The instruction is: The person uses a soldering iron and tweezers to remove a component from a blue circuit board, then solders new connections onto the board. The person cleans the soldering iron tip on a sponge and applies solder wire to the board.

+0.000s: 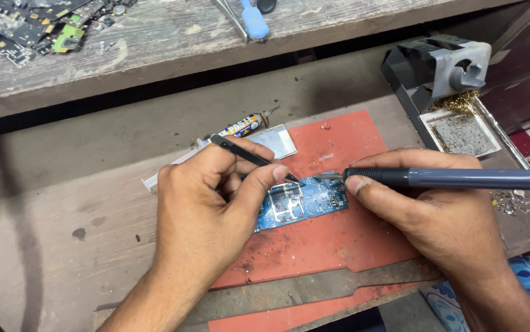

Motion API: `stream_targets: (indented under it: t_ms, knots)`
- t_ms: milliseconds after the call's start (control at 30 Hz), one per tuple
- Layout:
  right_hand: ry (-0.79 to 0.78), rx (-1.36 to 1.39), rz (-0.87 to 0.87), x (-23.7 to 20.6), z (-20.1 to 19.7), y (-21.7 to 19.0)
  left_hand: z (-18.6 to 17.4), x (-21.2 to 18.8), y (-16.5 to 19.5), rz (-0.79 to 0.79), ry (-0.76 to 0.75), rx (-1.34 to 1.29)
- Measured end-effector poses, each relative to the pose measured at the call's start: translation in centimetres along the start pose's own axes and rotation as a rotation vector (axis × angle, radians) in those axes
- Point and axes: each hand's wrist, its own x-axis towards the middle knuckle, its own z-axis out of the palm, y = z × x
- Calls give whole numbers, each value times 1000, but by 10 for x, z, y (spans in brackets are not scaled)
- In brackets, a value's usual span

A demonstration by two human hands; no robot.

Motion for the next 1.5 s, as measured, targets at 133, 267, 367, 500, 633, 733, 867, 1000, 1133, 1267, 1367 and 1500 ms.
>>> stream_targets:
  t_ms: [133,267,367,500,633,733,867,1000,1133,1267,1367,1500]
  knots:
    - [22,27,58,0,1,1,1,0,0,20,-9,-9]
    - [25,76,47,-1,1,0,1,-1,0,16,-5,3]
    - [27,61,35,-1,1,-1,0,0,-1,19,-2,1]
    - [28,32,97,0,1,0,0,-1,-1,2,-6,14]
    - [19,59,28,-1,1,3,-1,-1,-2,-21,-16,6]
    - [22,79,43,-1,0,4,0,-1,-2,-21,-10,9]
    - [23,58,31,-1,1,2,-1,-1,-2,-21,-10,3]
    - [26,57,75,0,1,0,0,-1,-2,-16,-10,-1]
    - [33,43,54,-1,0,-1,0,-1,-2,-17,-4,11]
    - [39,46,25,-1,1,1,0,-1,-2,-10,-2,7]
    - [42,24,34,-1,2,2,0,-1,-3,-14,4,8]
    - [27,41,16,-1,1,2,0,-2,-3,-21,-4,3]
